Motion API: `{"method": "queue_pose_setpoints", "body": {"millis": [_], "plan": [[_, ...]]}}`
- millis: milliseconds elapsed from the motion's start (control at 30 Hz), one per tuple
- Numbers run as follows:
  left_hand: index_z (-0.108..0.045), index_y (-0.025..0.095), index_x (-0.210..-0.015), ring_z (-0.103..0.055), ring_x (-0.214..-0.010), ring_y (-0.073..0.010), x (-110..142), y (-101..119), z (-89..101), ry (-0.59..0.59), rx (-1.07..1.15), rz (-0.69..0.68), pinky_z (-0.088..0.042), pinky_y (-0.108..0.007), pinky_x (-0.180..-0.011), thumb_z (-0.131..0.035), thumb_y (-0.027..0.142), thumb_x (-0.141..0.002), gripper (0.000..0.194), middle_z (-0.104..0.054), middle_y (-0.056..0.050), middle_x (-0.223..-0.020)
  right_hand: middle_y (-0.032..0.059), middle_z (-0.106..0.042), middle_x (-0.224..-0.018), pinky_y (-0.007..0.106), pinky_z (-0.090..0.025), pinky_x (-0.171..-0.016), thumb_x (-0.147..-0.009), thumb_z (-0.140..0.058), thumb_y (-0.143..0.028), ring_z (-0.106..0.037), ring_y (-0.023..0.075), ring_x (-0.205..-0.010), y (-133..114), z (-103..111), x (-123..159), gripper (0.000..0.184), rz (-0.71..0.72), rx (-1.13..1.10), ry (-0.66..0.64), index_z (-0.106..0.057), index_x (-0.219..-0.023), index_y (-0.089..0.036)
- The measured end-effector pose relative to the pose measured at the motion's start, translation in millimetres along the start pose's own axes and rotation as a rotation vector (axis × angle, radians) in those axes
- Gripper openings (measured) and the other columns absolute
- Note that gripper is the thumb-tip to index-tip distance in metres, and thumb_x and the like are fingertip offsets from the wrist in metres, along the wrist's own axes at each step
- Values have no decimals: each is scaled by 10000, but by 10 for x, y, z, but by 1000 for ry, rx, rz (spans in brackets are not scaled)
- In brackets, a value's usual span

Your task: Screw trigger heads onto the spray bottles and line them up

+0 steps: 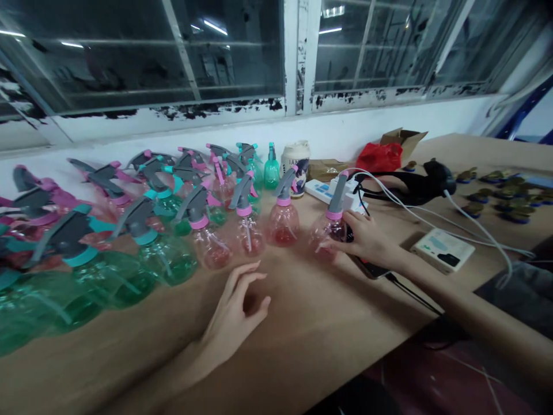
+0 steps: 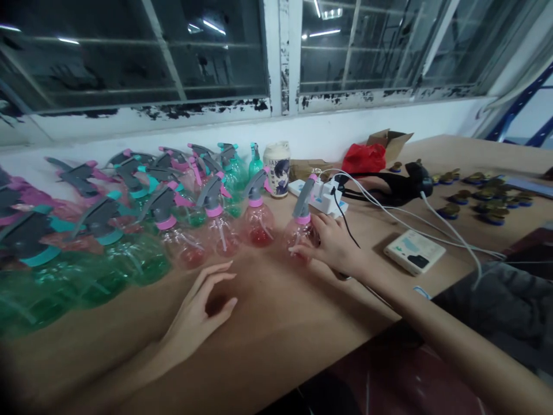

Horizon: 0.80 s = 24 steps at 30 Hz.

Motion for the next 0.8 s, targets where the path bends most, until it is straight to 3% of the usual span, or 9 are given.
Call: {"method": "queue_pose_setpoints", "body": {"millis": [167, 433, 800], "plan": [[-461, 277, -1052, -433, -1179, -236, 101, -146, 85, 28, -40, 50, -358, -475, -997, -509, 191, -841, 233, -425, -33, -1246, 130, -602, -1085, 522, -389, -820, -754, -540, -497, -549, 341, -1016, 102, -82, -261, 501, -28, 17, 10, -448, -1139, -191], [-482, 279, -1012, -466, -1134, -220, 198, -179, 143, 41, -52, 51, -399, -439, -951, -480, 178, -854, 188, -430, -19, -1218, 143, -631, -962, 493, -396, -776, -710, -579, -440, -587, 352, -912, 168, -166, -506, 418, -31, 30, 13, -493, -1017, -170], [-490, 284, -976, -490, -1083, -185, 208, -205, 141, 5, -13, 60, -413, -395, -917, -469, 158, -856, 175, -445, -4, -1193, 159, -637, -974, 433, -428, -722, -703, -572, -479, -610, 336, -869, 231, -233, -640, 521, -55, -7, -7, -491, -1086, -136]]}}
Point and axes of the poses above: each hand's wrist, its own x-axis away from the middle knuckle, its own z-axis out of the back of the hand, y = z × x, the point moved 4 cm from there along -x, towards the middle knuckle
